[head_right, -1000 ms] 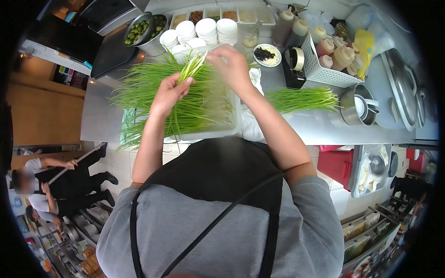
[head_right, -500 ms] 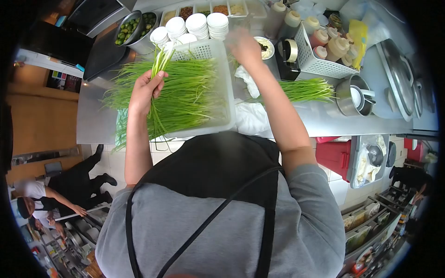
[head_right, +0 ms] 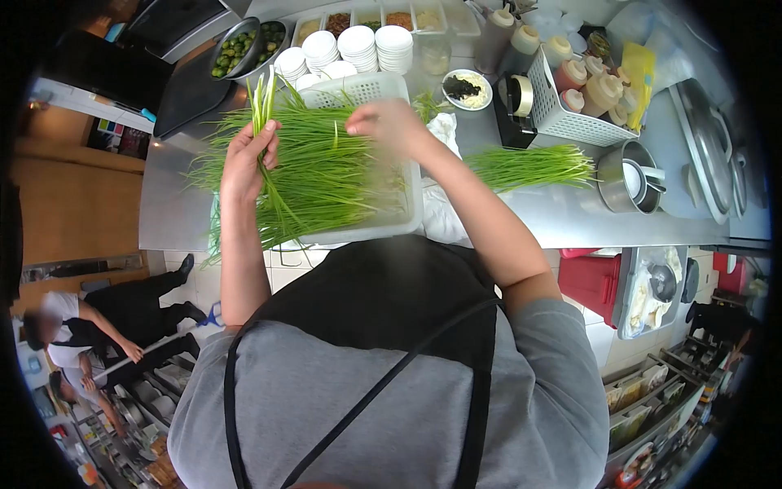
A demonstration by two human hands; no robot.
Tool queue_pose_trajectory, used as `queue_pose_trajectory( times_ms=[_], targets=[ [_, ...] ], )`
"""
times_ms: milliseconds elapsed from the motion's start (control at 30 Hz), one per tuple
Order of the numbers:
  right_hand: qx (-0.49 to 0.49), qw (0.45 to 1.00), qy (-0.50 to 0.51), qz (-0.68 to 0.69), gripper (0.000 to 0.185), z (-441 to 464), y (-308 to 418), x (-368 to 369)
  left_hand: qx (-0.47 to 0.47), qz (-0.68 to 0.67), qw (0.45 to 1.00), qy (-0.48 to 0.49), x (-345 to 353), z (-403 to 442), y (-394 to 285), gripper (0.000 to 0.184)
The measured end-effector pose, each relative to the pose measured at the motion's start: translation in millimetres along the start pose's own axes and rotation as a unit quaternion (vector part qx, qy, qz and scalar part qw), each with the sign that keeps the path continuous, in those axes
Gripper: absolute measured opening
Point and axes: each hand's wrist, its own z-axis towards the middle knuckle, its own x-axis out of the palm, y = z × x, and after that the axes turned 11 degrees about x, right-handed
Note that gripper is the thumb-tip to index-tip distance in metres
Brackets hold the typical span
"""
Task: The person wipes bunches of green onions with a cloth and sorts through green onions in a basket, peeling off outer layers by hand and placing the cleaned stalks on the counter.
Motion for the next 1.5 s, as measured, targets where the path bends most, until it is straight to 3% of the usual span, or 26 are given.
queue_pose_trajectory(
  times_ms=[33,67,133,233,333,533,867,1067,1133,1233,1367,1433,1500],
  targets=[
    [0.081,0.986,0.017,0.145,0.011,0.0,11.4,-7.2,0.007,-0.015,1.000,0.004,1.6,1.3,3.8,0.014],
    [0.080,0.986,0.017,0.144,0.011,-0.1,19.9,-11.3,0.015,-0.031,0.999,0.008,4.5,2.6,6.1,0.013],
    [0.112,0.952,0.066,0.278,0.014,-0.8,32.3,-15.2,0.019,-0.027,0.999,0.020,19.7,3.8,6.5,0.013],
    [0.122,0.933,0.102,0.322,0.020,-0.6,39.8,-14.5,0.025,-0.018,0.999,0.037,35.2,5.9,8.1,0.017],
    [0.165,0.926,0.078,0.331,0.018,-1.5,44.1,-9.6,0.034,-0.012,0.998,0.049,37.0,8.7,11.5,0.019],
    [0.134,0.899,0.033,0.416,0.019,-4.7,45.1,0.1,-0.010,-0.058,0.996,0.062,45.5,3.4,19.8,0.014],
    [0.148,0.917,-0.030,0.370,0.010,-1.1,42.2,-6.0,-0.009,0.017,0.998,0.059,35.6,0.4,18.3,0.012],
    [0.085,0.962,-0.070,0.250,0.012,4.6,29.0,-7.0,-0.019,0.058,0.996,0.069,35.9,1.5,22.2,0.010],
    [0.020,0.992,-0.104,0.069,0.012,4.7,30.1,-14.8,-0.026,0.071,0.995,0.068,36.0,2.0,22.2,0.010],
    [-0.002,0.986,-0.165,-0.023,0.016,15.1,14.1,-28.1,-0.035,0.086,0.993,0.069,32.6,3.1,25.6,0.011],
    [0.104,0.974,-0.134,-0.150,0.024,21.1,6.6,-62.5,-0.025,0.083,0.995,0.047,22.7,3.4,28.5,0.010],
    [0.216,0.894,-0.071,-0.385,0.029,24.7,2.3,-70.4,-0.016,0.074,0.996,0.042,20.5,2.4,25.4,0.009],
    [0.176,0.902,-0.107,-0.378,0.030,18.8,-16.4,-64.2,-0.005,0.075,0.996,0.041,16.4,-0.3,21.1,0.010]
  ],
)
